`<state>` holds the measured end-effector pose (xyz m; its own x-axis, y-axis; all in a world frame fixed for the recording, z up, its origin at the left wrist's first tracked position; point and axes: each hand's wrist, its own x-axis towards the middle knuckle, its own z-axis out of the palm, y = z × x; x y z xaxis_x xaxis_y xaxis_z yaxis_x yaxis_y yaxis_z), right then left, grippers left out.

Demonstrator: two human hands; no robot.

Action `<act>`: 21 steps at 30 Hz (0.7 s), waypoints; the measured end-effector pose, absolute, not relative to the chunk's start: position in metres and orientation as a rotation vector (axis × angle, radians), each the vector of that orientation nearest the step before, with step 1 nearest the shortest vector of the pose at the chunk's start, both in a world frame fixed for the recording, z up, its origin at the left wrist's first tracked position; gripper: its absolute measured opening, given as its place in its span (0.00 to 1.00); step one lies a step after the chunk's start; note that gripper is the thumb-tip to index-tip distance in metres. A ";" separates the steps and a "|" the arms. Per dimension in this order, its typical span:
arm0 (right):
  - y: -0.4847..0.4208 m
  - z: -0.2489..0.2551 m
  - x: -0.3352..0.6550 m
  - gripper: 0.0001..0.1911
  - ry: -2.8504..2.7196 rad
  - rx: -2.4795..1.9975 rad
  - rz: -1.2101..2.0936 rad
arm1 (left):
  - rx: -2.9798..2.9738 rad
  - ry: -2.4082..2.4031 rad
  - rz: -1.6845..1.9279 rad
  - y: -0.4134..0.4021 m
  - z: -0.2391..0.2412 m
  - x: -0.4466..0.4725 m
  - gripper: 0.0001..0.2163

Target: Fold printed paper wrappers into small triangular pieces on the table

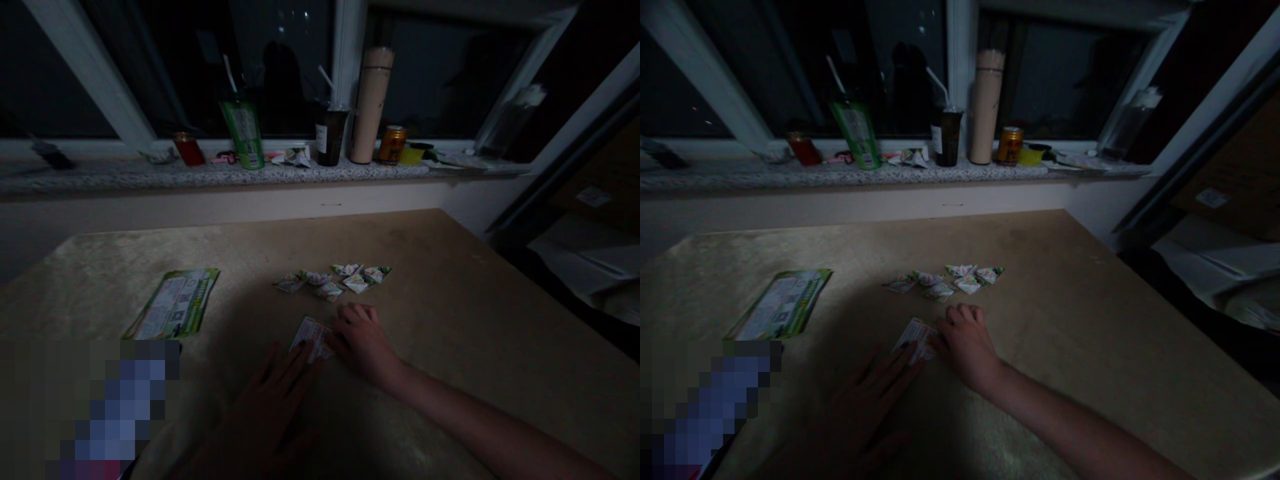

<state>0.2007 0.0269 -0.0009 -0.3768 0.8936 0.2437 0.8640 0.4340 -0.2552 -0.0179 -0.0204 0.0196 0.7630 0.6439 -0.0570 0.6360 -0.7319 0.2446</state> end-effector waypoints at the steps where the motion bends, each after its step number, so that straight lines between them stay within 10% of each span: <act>1: 0.027 -0.002 0.201 0.08 -2.350 -1.504 0.117 | 2.706 0.998 0.043 -0.021 0.020 -0.017 0.34; 21: 0.027 -0.001 0.200 0.08 -2.370 -1.514 0.107 | 2.792 0.988 0.064 -0.020 0.010 -0.021 0.36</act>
